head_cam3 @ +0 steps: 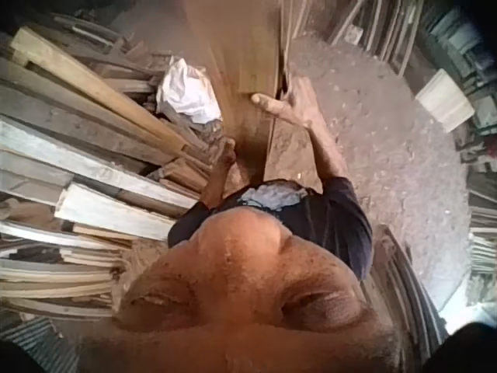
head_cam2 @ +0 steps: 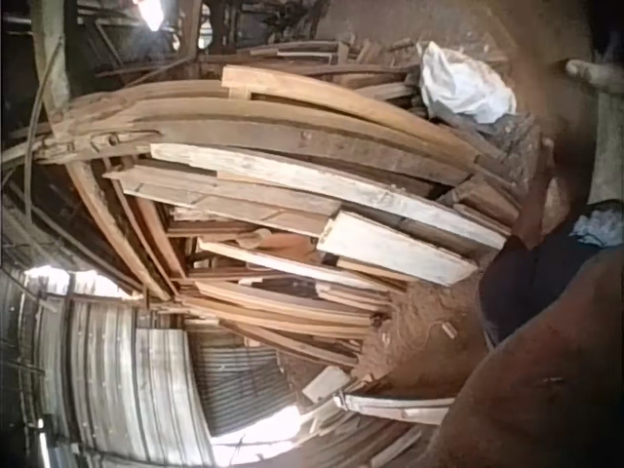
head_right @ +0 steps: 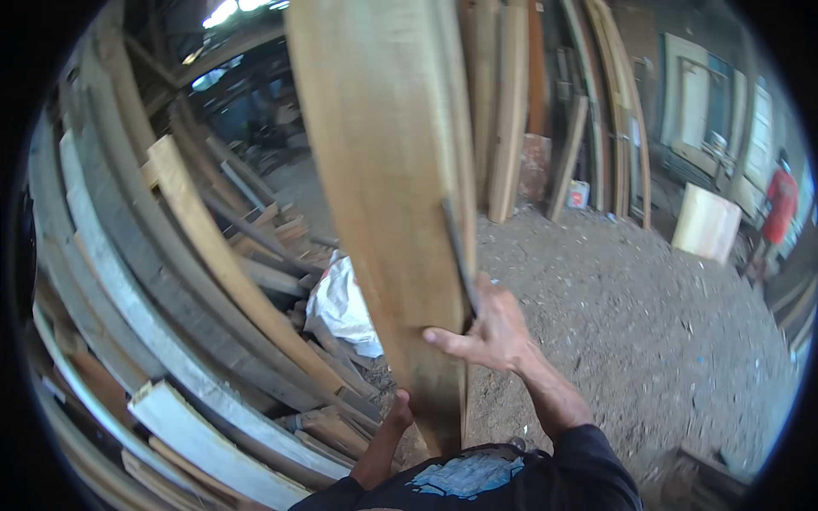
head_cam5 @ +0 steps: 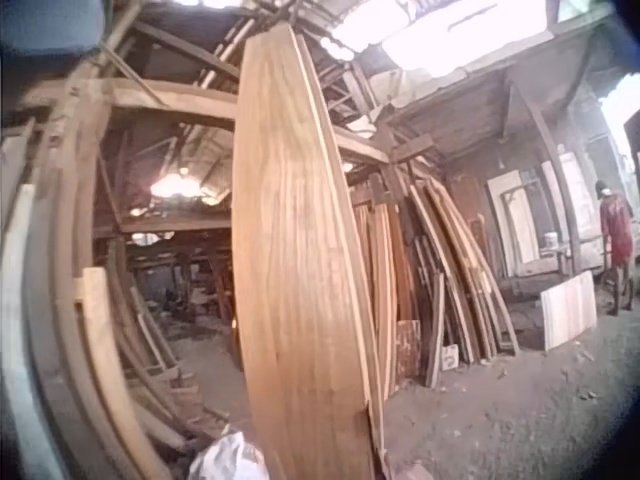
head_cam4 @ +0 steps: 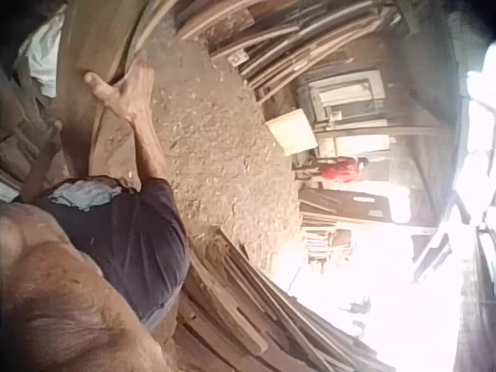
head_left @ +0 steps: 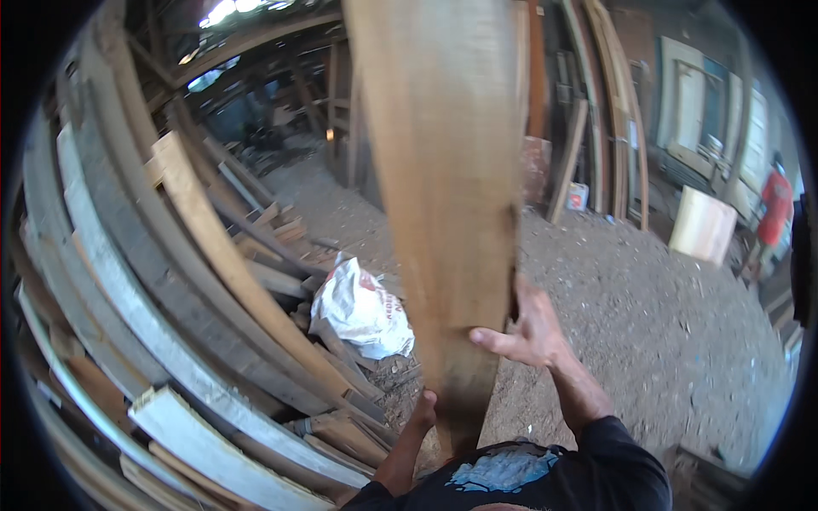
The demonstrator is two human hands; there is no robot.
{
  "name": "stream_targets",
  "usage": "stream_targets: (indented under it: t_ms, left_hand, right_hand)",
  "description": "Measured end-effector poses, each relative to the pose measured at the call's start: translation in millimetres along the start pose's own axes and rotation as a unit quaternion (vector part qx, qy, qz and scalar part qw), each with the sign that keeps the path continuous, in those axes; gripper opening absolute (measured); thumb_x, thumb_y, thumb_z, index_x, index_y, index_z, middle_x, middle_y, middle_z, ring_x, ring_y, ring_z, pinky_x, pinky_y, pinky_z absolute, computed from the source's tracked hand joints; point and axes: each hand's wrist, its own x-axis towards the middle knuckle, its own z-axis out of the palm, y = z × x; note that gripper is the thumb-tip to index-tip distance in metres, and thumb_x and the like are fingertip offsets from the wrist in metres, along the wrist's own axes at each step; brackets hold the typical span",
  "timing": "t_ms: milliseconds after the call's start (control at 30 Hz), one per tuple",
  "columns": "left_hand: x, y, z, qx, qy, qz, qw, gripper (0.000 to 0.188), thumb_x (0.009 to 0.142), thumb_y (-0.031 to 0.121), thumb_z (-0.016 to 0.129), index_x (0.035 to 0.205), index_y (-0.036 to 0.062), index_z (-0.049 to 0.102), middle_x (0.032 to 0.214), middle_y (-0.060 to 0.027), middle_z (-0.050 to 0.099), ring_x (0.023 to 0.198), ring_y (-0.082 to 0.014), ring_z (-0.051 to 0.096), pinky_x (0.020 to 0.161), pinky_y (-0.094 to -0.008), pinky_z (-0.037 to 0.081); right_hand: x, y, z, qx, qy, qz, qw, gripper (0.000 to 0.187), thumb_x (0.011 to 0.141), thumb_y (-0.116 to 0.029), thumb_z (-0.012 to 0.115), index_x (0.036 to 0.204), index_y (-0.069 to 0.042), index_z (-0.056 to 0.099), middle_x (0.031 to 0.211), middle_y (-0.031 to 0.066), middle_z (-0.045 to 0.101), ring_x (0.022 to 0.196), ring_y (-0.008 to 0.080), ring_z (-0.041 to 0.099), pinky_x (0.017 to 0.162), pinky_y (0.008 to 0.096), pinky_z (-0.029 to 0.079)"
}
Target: The person organizes wood beams in a workshop by pulling a beam from a stack, measuring it with a square, and then leaning it against another stack.
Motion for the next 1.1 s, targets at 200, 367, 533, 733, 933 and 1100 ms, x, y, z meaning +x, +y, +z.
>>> stream_targets:
  t_ms: [200,367,533,733,933,1100]
  left_hand:
    - [27.9,19.7,87.9,0.098,0.020,0.036,0.994,0.095,0.085,0.075,0.043,0.133,-0.0059,0.045,0.126,-0.0132,0.056,0.118,-0.0231,0.052,0.100,-0.0369,0.040]
    - [65.9,38.4,122.4,0.166,0.044,0.053,0.984,0.105,0.079,0.083,0.042,0.132,-0.0073,0.045,0.127,-0.0145,0.056,0.118,-0.0236,0.052,0.100,-0.0375,0.039]
    - [147.6,56.0,147.5,0.199,0.067,0.144,0.967,0.110,0.072,0.089,0.042,0.127,-0.0053,0.049,0.114,-0.0146,0.058,0.107,-0.0212,0.054,0.091,-0.0360,0.042]
    - [246.7,73.1,142.2,0.237,0.078,0.221,0.943,0.105,0.069,0.092,0.043,0.111,-0.0039,0.052,0.090,-0.0065,0.055,0.086,-0.0153,0.051,0.073,-0.0315,0.041]
    - [355.0,42.8,76.5,0.251,0.053,0.221,0.941,0.102,0.066,0.093,0.044,0.102,-0.0018,0.053,0.079,-0.0021,0.050,0.073,-0.0114,0.047,0.062,-0.0284,0.039]
    - [429.0,-3.1,39.2,0.258,0.061,0.238,0.934,0.100,0.068,0.092,0.043,0.100,-0.0019,0.054,0.079,-0.0040,0.051,0.073,-0.0137,0.049,0.062,-0.0301,0.041]
  right_hand:
    - [-19.6,40.7,-56.2,0.212,0.021,0.024,0.977,0.082,0.062,-0.034,0.080,0.124,0.009,0.049,0.105,0.0214,0.066,0.103,0.0312,0.064,0.091,0.0406,0.049]
    - [-13.7,48.7,-92.5,0.249,0.080,-0.017,0.965,0.073,0.059,-0.031,0.081,0.115,0.008,0.056,0.101,0.0193,0.067,0.096,0.0296,0.067,0.088,0.0385,0.051]
    - [8.1,62.1,-116.5,0.358,0.168,-0.028,0.918,0.072,0.061,-0.027,0.088,0.115,0.008,0.056,0.104,0.0152,0.067,0.098,0.0250,0.065,0.087,0.0370,0.052]
    - [53.9,118.5,-128.2,0.301,0.143,-0.051,0.941,0.071,0.061,-0.027,0.091,0.113,0.010,0.058,0.105,0.0164,0.068,0.100,0.0250,0.065,0.087,0.0371,0.052]
    - [128.7,180.8,-109.7,0.274,0.100,0.001,0.957,0.066,0.061,-0.030,0.092,0.109,0.005,0.064,0.102,0.0143,0.069,0.099,0.0252,0.066,0.087,0.0386,0.052]
    - [197.4,256.8,-85.6,0.237,0.052,0.053,0.969,0.070,0.061,-0.036,0.091,0.113,0.002,0.062,0.105,0.0136,0.068,0.101,0.0254,0.065,0.088,0.0409,0.052]
